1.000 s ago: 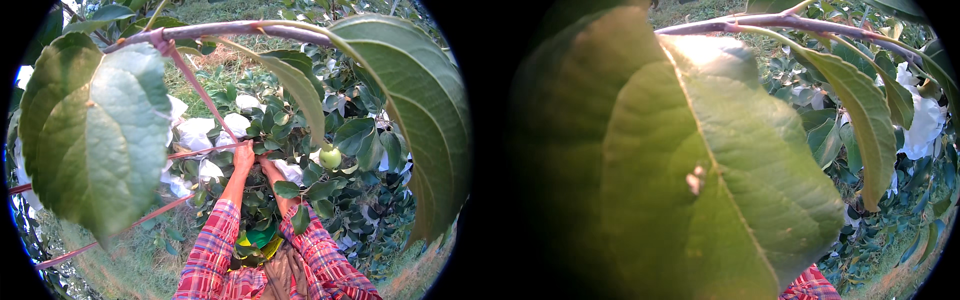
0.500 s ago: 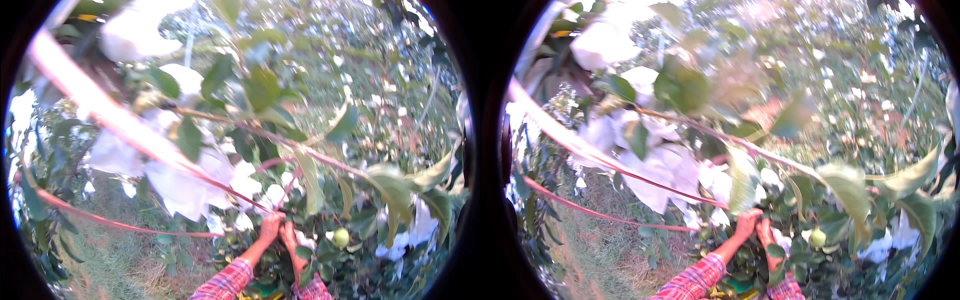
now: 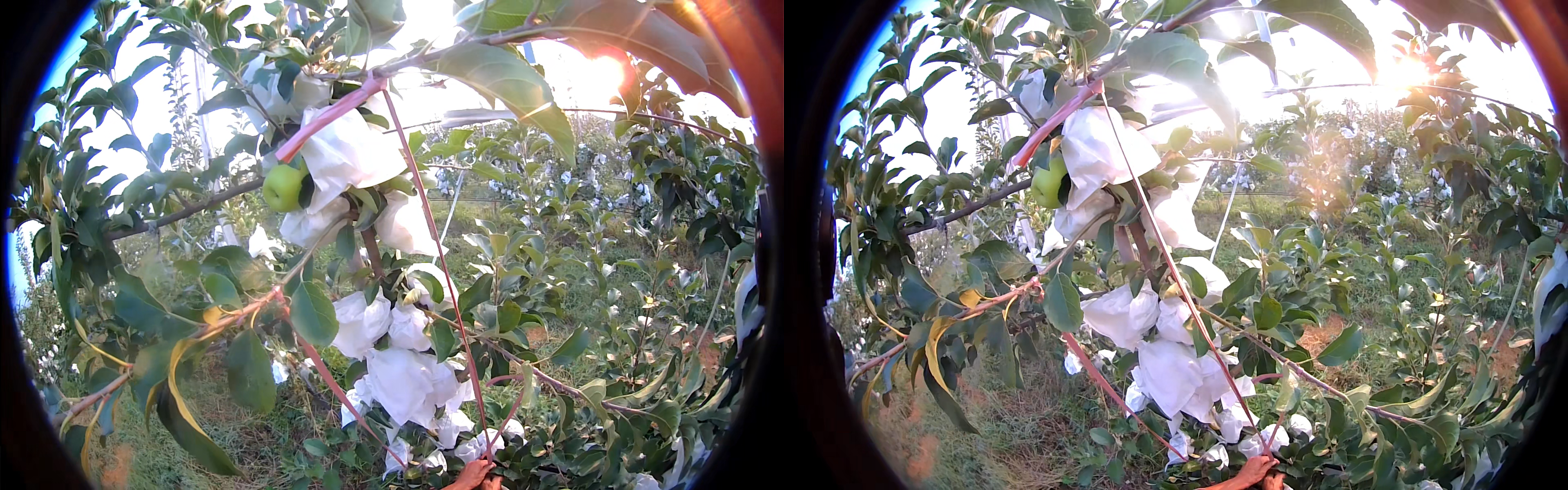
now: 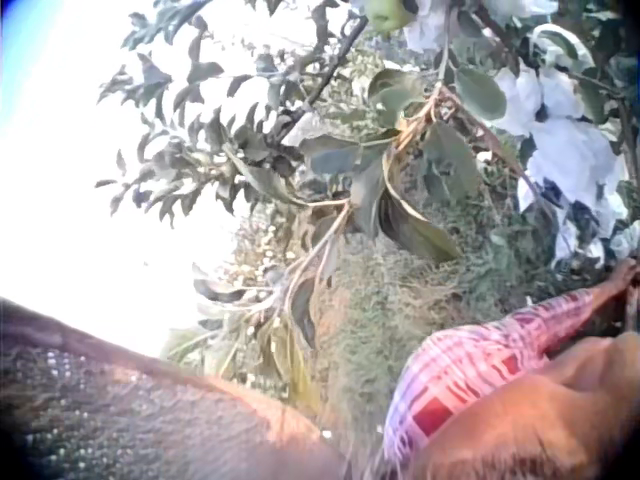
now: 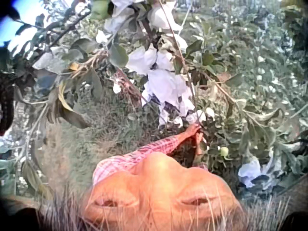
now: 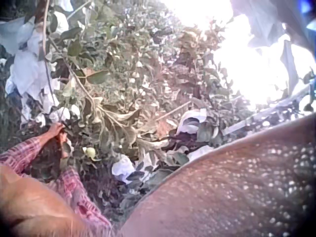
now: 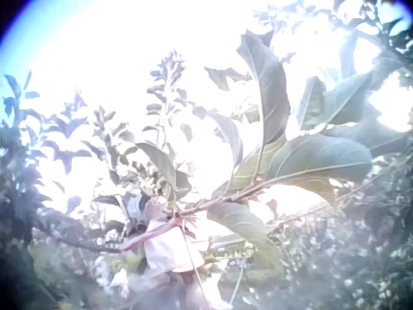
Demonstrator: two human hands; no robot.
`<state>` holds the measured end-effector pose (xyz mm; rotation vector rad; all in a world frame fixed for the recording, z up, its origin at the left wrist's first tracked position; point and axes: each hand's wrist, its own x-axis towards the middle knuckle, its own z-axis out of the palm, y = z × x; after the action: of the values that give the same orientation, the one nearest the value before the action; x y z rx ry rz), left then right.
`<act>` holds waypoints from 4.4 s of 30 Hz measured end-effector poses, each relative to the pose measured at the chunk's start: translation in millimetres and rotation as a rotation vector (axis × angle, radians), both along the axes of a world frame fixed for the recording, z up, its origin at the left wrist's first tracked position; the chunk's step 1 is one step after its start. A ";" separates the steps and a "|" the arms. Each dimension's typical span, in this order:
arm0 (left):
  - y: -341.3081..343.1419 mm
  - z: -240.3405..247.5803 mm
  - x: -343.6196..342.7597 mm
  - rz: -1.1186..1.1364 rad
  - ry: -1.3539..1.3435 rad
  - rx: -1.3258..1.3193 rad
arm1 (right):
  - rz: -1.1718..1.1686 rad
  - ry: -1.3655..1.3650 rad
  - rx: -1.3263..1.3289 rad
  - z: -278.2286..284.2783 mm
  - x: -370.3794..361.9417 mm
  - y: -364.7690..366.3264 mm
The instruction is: The person ties tree branches to a support wire using pink ribbons. They reach into the tree, wrap the ribbon around the branch and wire, and secure it with a knot. The person repeats this process for several branches throughout the orchard.
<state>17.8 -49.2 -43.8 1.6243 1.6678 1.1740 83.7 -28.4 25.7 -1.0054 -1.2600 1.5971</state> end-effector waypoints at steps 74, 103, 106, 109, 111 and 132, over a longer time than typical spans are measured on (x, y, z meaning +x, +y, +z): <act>-4.9 50.1 8.6 -0.107 0.175 -0.021 | -0.122 0.750 -0.573 -76.3 68.5 -31.1; 16.3 37.0 5.8 -0.066 0.320 -0.104 | -0.953 0.554 -0.482 -64.6 -12.2 -23.4; 17.8 38.2 5.0 -0.058 0.298 -0.158 | -0.885 0.652 -0.532 -71.8 -8.9 -24.7; 20.9 41.1 8.1 -0.081 0.329 -0.149 | -0.741 0.674 -0.659 -93.2 4.3 -23.1; 18.7 41.6 5.7 -0.081 0.352 -0.145 | -0.477 0.905 -0.703 -94.4 16.5 -25.4; 20.8 53.7 2.7 -0.075 0.181 -0.111 | -0.414 0.604 -0.585 -89.7 28.2 -26.0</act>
<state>20.6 -28.4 9.9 1.7502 1.7327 0.9047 111.9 -54.5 -64.0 -0.9328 -0.1569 1.7692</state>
